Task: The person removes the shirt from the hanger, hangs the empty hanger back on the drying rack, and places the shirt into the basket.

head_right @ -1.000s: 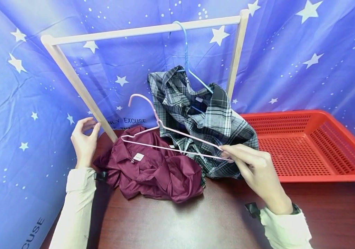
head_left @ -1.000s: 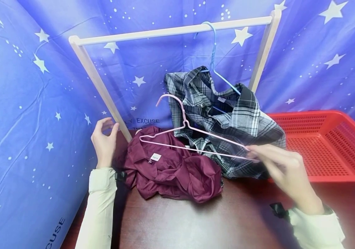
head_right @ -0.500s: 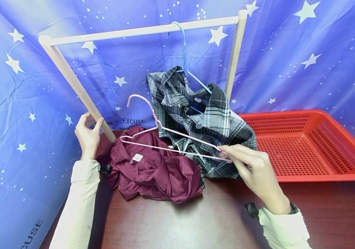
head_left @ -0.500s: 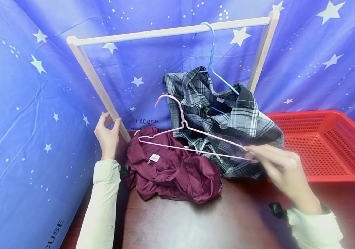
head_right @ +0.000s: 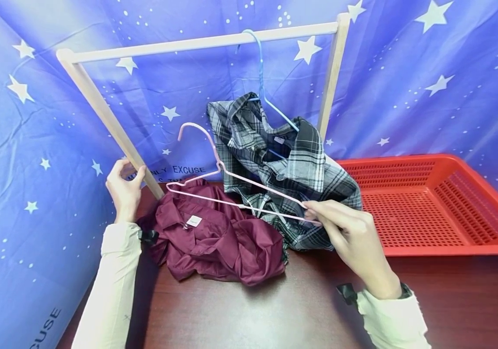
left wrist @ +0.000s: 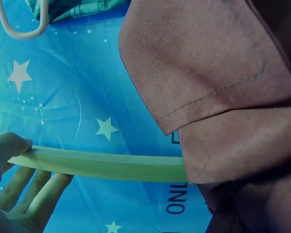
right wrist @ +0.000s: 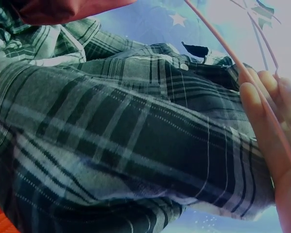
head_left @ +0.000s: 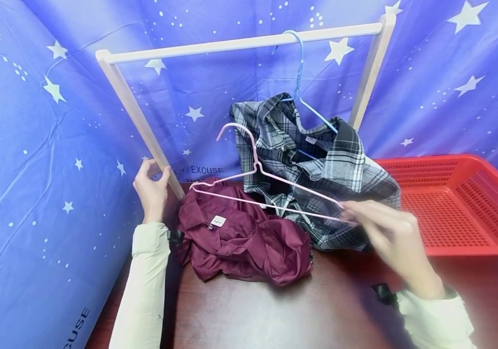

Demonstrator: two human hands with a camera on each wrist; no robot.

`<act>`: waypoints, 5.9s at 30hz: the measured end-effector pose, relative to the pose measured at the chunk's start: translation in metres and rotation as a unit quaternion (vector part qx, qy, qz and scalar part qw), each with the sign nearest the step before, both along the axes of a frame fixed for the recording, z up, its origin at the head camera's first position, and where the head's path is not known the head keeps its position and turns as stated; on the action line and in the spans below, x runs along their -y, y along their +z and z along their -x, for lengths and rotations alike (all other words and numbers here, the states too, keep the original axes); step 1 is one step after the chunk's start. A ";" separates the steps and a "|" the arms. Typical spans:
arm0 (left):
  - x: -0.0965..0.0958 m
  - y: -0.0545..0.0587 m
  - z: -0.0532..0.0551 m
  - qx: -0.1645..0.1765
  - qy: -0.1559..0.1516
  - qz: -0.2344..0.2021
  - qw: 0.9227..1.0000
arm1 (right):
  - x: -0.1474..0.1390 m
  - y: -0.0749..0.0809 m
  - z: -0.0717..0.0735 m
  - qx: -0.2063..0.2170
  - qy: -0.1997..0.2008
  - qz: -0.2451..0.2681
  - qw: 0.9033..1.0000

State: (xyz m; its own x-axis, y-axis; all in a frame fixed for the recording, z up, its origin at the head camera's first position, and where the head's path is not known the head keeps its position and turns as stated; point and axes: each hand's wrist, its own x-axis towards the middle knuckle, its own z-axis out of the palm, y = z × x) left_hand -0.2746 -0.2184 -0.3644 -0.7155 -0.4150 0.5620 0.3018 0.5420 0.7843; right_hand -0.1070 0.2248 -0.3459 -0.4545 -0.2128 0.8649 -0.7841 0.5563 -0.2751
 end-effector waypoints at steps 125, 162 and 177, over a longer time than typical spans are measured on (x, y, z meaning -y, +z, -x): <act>0.002 0.000 0.001 -0.015 0.011 -0.006 1.000 | 0.061 0.003 0.030 0.321 -0.027 -0.176 0.930; -0.007 -0.003 0.000 -0.003 0.002 -0.004 1.000 | 0.143 -0.079 0.056 0.236 0.050 -0.306 0.921; -0.008 -0.001 0.000 -0.002 -0.005 -0.009 1.000 | 0.164 -0.101 0.077 0.240 0.040 -0.334 0.910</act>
